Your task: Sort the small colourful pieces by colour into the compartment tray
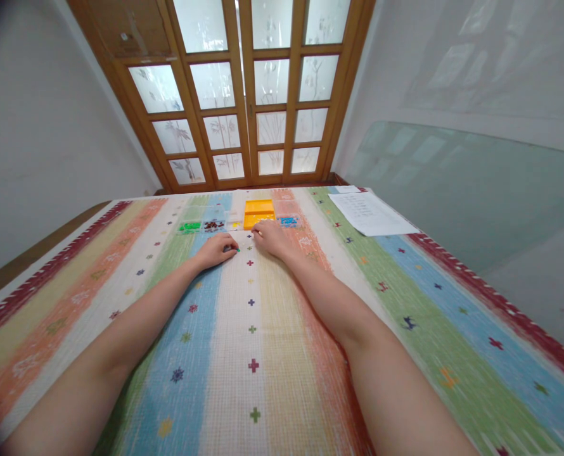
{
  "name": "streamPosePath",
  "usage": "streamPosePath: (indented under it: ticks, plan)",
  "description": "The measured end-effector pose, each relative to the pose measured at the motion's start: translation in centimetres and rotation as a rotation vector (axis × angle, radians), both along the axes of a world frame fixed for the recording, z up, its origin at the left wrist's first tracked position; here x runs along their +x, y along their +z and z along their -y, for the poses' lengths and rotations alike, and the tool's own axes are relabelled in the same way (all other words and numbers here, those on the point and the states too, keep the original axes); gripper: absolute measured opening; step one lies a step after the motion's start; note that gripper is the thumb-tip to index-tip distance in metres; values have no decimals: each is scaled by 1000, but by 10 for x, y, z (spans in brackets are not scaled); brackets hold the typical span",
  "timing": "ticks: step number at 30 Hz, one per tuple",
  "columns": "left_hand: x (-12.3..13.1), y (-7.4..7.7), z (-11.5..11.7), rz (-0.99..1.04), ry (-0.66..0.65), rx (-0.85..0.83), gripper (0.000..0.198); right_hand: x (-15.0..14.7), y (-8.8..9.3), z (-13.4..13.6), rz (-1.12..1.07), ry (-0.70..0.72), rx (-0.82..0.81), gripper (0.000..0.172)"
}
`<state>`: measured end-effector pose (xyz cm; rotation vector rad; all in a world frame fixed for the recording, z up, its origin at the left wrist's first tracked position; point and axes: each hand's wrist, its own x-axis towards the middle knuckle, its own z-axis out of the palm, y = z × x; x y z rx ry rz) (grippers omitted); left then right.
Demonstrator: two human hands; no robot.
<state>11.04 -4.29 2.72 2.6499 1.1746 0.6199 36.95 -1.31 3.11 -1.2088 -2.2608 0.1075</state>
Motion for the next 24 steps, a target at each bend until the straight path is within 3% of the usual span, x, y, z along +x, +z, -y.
streamPosePath:
  ticks: [4,13,24]
  plan:
    - [1,0,0,41,24,-28,14,-7,0,3,28,60,-7,26]
    - [-17,-9,-15,324,263,-115,13,-5,-3,0,35,65,-34,26]
    - [-1,-10,-6,168,168,-77,19,-6,-8,0,58,94,-35,25]
